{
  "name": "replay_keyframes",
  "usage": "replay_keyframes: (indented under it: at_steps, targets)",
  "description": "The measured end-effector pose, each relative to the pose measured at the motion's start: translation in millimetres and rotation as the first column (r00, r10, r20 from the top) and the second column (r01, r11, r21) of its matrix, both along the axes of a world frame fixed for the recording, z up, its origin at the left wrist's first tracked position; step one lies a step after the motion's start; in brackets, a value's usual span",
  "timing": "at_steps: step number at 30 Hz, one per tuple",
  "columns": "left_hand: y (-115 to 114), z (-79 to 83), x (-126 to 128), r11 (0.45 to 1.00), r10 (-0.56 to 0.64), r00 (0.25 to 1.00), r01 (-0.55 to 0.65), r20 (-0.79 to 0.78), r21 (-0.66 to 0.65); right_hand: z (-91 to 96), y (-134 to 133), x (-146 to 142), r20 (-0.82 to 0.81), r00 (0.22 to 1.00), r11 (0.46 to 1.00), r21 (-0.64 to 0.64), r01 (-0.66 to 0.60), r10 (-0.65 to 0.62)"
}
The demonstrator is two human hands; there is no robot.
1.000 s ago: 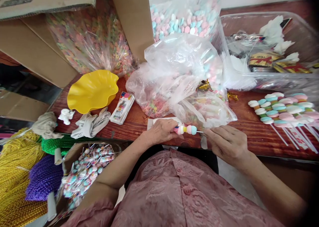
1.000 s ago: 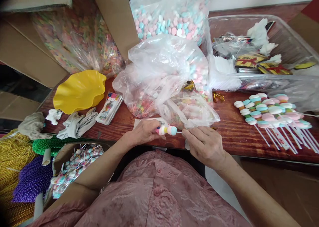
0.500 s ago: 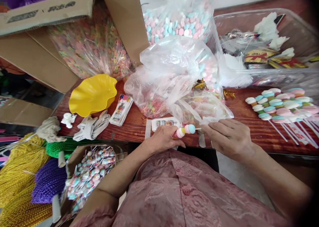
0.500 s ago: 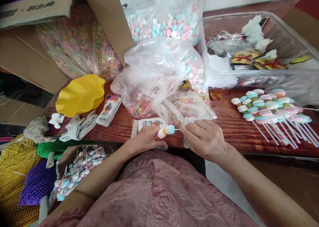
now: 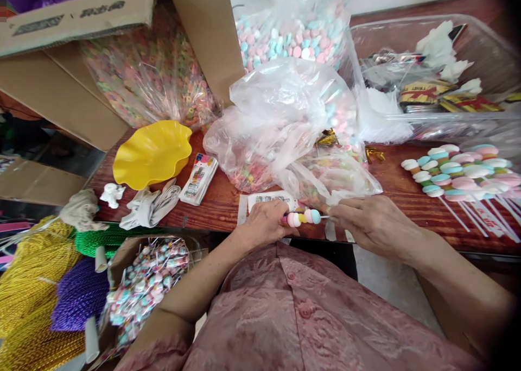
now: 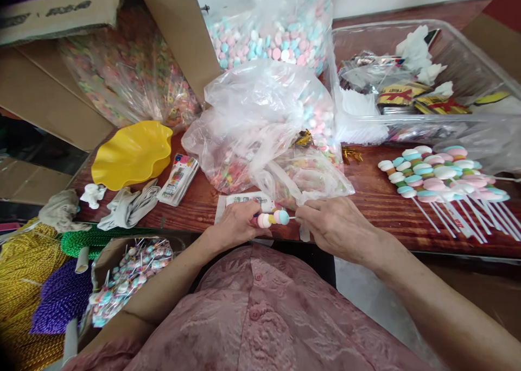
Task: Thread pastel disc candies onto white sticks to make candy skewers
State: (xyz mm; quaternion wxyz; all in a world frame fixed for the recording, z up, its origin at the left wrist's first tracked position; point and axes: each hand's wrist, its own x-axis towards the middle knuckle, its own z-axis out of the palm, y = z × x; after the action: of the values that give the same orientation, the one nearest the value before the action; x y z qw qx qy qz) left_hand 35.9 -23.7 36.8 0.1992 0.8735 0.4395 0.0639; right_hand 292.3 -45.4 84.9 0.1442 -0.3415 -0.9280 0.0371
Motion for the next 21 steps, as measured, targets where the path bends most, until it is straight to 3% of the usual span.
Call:
replay_keyframes:
  at_steps: [6,17,21]
  targets:
    - [-3.8,2.7,2.3,0.998,-0.013,1.000,0.012,-0.009,-0.060,-4.0,-4.0,-10.2,0.085,0.995,0.988,0.150,0.046,-0.060]
    - [-7.0,5.2,3.5,0.996,-0.026,0.999,0.022,-0.043,-0.081,-3.3,-10.2,-21.8,0.230,0.973,0.994,0.109,0.007,-0.032]
    - [-7.8,10.0,6.4,0.994,-0.018,0.999,0.013,-0.043,-0.113,-6.8,-10.8,-26.1,0.185,0.982,0.992,0.128,0.004,-0.027]
